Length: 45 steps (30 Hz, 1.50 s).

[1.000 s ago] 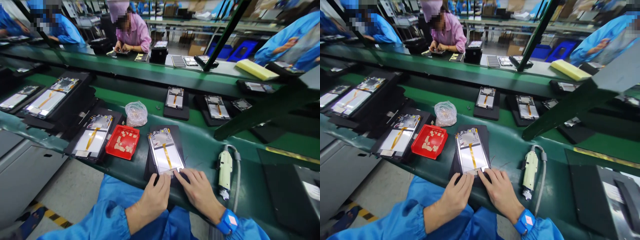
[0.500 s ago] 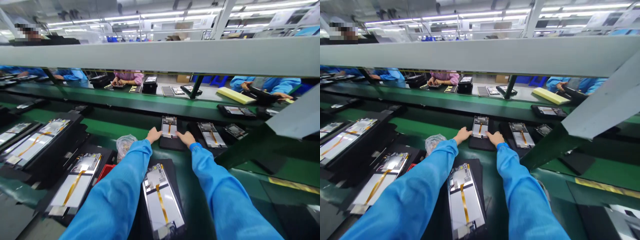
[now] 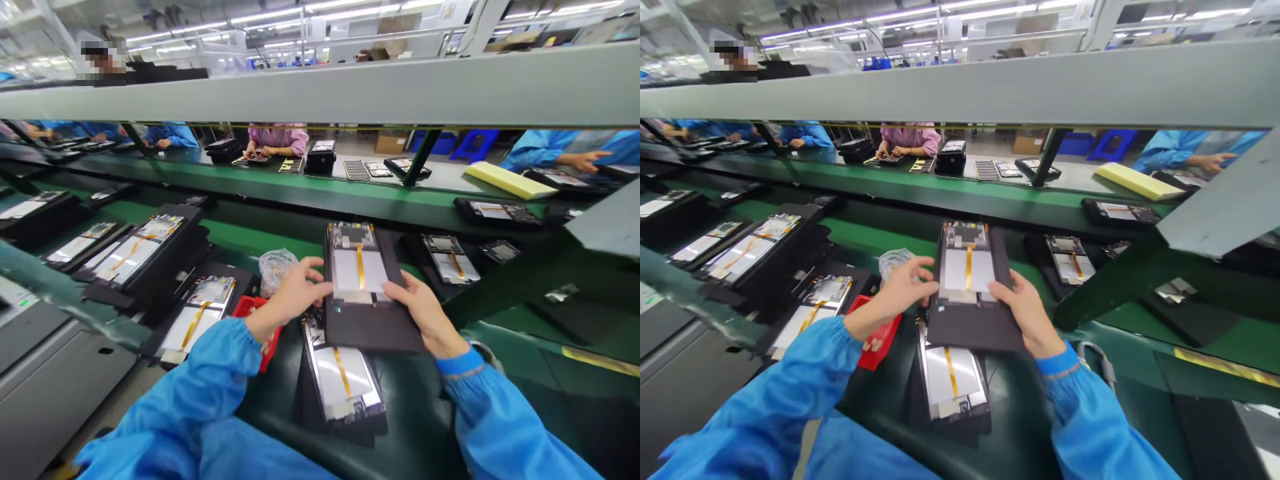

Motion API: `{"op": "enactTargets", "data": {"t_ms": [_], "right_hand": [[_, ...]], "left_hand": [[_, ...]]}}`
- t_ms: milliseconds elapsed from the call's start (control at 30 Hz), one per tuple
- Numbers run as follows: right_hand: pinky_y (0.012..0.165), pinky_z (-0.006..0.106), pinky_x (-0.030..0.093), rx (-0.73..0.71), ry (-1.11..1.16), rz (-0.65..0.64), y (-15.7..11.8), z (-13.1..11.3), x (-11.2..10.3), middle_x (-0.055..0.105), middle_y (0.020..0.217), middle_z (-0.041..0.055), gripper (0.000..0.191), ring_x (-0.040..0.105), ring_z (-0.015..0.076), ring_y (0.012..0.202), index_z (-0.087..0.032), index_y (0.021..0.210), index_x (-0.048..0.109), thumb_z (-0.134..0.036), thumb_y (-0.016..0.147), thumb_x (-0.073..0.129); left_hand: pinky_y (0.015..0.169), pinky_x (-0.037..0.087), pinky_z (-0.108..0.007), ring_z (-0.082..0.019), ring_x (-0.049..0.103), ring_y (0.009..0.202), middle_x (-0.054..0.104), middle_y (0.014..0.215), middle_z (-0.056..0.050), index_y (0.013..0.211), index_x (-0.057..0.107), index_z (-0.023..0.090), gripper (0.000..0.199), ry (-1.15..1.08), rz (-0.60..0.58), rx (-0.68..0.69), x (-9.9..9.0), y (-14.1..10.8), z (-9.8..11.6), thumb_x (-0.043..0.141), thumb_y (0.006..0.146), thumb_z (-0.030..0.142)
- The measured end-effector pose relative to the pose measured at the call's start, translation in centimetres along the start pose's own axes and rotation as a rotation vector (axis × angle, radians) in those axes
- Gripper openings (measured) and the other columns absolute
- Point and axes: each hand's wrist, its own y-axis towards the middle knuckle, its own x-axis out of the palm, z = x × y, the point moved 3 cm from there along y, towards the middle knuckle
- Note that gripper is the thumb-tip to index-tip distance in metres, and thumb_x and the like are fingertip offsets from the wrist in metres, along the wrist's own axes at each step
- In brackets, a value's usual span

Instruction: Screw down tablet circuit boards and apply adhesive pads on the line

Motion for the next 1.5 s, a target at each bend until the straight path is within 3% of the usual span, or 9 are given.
{"op": "enactTargets", "data": {"t_ms": [133, 267, 467, 600, 733, 800, 900, 1067, 1500], "right_hand": [[0.059, 0.037, 0.06, 0.19, 0.166, -0.085, -7.9, 4.8, 0.4, 0.079, 0.095, 0.0064, 0.071, 0.074, 0.0257, 0.067, -0.024, 0.127, 0.064, -0.039, 0.063, 0.092], [0.072, 0.042, 0.062, 0.17, 0.038, -0.088, -10.0, 9.0, 0.2, 0.078, 0.107, 0.0102, 0.073, 0.076, 0.0299, 0.086, -0.022, 0.133, 0.06, -0.044, 0.069, 0.088], [0.089, 0.056, 0.055, -0.545, -0.912, 0.157, -12.1, 8.6, 0.9, 0.067, 0.118, 0.0187, 0.046, 0.064, 0.0385, 0.107, -0.017, 0.12, 0.068, -0.044, 0.084, 0.073], [0.075, 0.033, 0.057, -1.018, -0.911, -0.215, -16.4, 6.8, 5.5, 0.072, 0.101, 0.0106, 0.031, 0.068, 0.0212, 0.086, -0.023, 0.128, 0.062, -0.017, 0.098, 0.055], [0.07, 0.034, 0.055, -1.284, -0.912, -0.384, -18.4, 6.2, 8.9, 0.074, 0.09, 0.0086, 0.037, 0.067, 0.0206, 0.078, -0.023, 0.126, 0.068, -0.007, 0.098, 0.05], [0.069, 0.035, 0.055, -1.105, -0.765, -0.348, -17.4, 6.5, 9.0, 0.075, 0.089, 0.0094, 0.025, 0.067, 0.0214, 0.077, -0.022, 0.111, 0.074, -0.013, 0.098, 0.055], [0.058, 0.031, 0.052, -0.476, -0.348, -0.198, -15.2, 7.7, 7.9, 0.072, 0.076, 0.0062, 0.008, 0.063, 0.018, 0.064, -0.021, 0.089, 0.074, -0.029, 0.091, 0.07], [0.051, 0.024, 0.05, 0.314, 0.29, -0.176, -14.5, 9.8, 8.3, 0.068, 0.07, 0.0046, 0.037, 0.057, 0.0118, 0.056, -0.015, 0.074, 0.072, -0.044, 0.064, 0.092], [0.049, 0.022, 0.037, 0.376, 0.39, -0.231, -16.2, 10.7, 10.7, 0.056, 0.065, 0.001, 0.036, 0.043, 0.0099, 0.057, -0.015, 0.072, 0.072, -0.046, 0.067, 0.091]], "left_hand": [[0.043, 0.039, -0.018, -0.007, 0.056, 0.049, 0.072, 0.088, -0.005, 0.127, 0.052, 0.014, 0.063, -0.214, -0.275, -0.304, -0.6, -9.6, -4.2, 0.078, 0.076, 0.038], [0.04, 0.027, -0.016, -0.004, 0.048, 0.043, 0.074, 0.078, -0.008, 0.091, 0.064, 0.01, 0.038, -0.221, -0.365, -0.41, -0.5, -14.7, -7.6, 0.077, 0.076, 0.042], [0.041, 0.016, -0.018, -0.002, 0.035, 0.039, 0.066, 0.063, -0.003, 0.083, 0.063, 0.011, 0.036, -0.635, -0.248, -0.478, -0.2, -15.0, -7.9, 0.083, 0.07, 0.037], [0.045, 0.017, -0.017, -0.001, 0.036, 0.043, 0.063, 0.068, -0.002, 0.085, 0.061, 0.011, 0.034, -0.701, -0.205, -0.482, 1.1, -14.2, -7.5, 0.082, 0.074, 0.035], [0.044, 0.018, -0.018, -0.001, 0.037, 0.044, 0.064, 0.07, -0.003, 0.084, 0.061, 0.01, 0.036, -0.723, -0.21, -0.487, 2.0, -13.8, -7.1, 0.083, 0.072, 0.035], [0.043, 0.022, -0.018, -0.002, 0.04, 0.044, 0.067, 0.075, -0.006, 0.088, 0.063, 0.009, 0.038, -0.708, -0.211, -0.479, 1.9, -13.9, -6.9, 0.081, 0.073, 0.039], [0.043, 0.032, -0.02, -0.006, 0.05, 0.048, 0.07, 0.087, -0.007, 0.099, 0.065, 0.012, 0.039, -0.435, -0.025, -0.33, 0.6, -14.8, -6.5, 0.07, 0.084, 0.047], [0.063, 0.046, -0.023, -0.012, 0.059, 0.066, 0.066, 0.075, -0.001, 0.084, 0.069, 0.018, 0.014, 0.181, 0.23, 0.07, 0.6, -17.9, -5.1, 0.06, 0.092, 0.025], [0.07, 0.049, -0.027, -0.016, 0.066, 0.077, 0.072, 0.086, -0.004, 0.089, 0.075, 0.02, 0.017, 0.39, 0.212, 0.158, 2.6, -18.5, -5.6, 0.059, 0.09, 0.014]]}}
